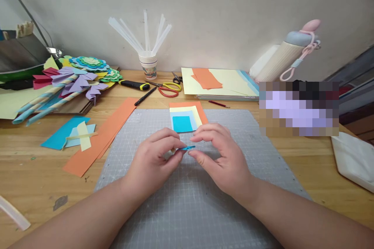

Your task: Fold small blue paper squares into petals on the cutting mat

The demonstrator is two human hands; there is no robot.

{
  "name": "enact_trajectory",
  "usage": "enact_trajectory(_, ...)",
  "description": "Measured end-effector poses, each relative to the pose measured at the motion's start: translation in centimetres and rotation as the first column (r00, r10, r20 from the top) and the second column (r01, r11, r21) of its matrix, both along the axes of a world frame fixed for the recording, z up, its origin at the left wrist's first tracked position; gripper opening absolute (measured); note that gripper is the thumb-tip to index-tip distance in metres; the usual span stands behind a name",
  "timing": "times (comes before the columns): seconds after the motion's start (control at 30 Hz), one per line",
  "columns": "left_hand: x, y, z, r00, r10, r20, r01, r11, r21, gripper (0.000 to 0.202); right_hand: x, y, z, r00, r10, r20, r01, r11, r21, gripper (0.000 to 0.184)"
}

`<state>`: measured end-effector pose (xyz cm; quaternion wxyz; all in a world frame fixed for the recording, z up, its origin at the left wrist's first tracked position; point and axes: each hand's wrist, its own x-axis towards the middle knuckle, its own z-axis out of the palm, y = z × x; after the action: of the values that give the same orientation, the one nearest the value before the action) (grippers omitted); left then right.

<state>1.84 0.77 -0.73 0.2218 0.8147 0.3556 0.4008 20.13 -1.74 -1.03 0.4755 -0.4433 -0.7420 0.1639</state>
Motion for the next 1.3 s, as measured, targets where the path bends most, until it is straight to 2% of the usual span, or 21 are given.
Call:
enact_trajectory(0.17, -0.08, -0.15, 0.04, 0.997, -0.054, -0.053, 0.059, 0.994, 0.097, 0.015, -0.06, -0.22, 0.18, 0.996, 0.021, 0.082, -0.027, 0.997, 0.073, 0.012)
enact_trajectory(0.4, 0.13, -0.18, 0.25, 0.996, -0.036, -0.076, 0.036, 0.999, 0.006, 0.018, -0.22, -0.03, 0.35, 0.999, 0.033, 0.004, -0.033, 0.995, 0.091, 0.017)
enact_trajectory(0.67, 0.15, -0.16, 0.30, 0.995, -0.093, -0.042, 0.091, 0.994, -0.056, 0.013, -0.08, 0.11, 0.22, 0.997, 0.026, -0.076, -0.030, 0.998, -0.052, 0.017)
enact_trajectory(0.77, 0.27, -0.06, 0.36, 0.998, -0.055, 0.001, 0.054, 0.981, -0.187, 0.014, -0.15, 0.10, -0.02, 0.995, -0.004, -0.105, -0.012, 0.987, -0.157, 0.010)
enact_trajectory(0.83, 0.34, 0.07, 0.42, 0.998, 0.010, 0.060, 0.012, 0.930, -0.368, 0.016, -0.13, 0.14, -0.23, 0.989, -0.030, -0.144, 0.000, 0.979, -0.206, 0.013)
enact_trajectory(0.93, 0.45, 0.29, 0.59, 0.980, 0.094, 0.176, 0.039, 0.774, -0.632, 0.019, -0.03, 0.32, -0.45, 0.982, -0.055, -0.183, 0.005, 0.964, -0.265, 0.005)
enact_trajectory(0.97, 0.49, 0.34, 0.66, 0.971, 0.119, 0.208, 0.059, 0.725, -0.687, 0.019, -0.01, 0.40, -0.48, 0.981, -0.052, -0.185, -0.004, 0.957, -0.289, 0.008)
enact_trajectory(1.03, 0.57, 0.39, 0.77, 0.956, 0.153, 0.249, 0.089, 0.660, -0.746, 0.020, -0.01, 0.51, -0.49, 0.983, -0.031, -0.179, -0.030, 0.944, -0.329, 0.016)
enact_trajectory(1.13, 0.64, 0.39, 0.83, 0.948, 0.167, 0.272, 0.111, 0.627, -0.771, 0.020, -0.10, 0.50, -0.44, 0.986, -0.013, -0.164, -0.046, 0.935, -0.353, 0.016)
enact_trajectory(1.3, 0.63, 0.38, 0.78, 0.952, 0.161, 0.261, 0.107, 0.623, -0.775, 0.020, -0.22, 0.23, -0.34, 0.986, -0.027, -0.162, -0.036, 0.926, -0.376, 0.012)
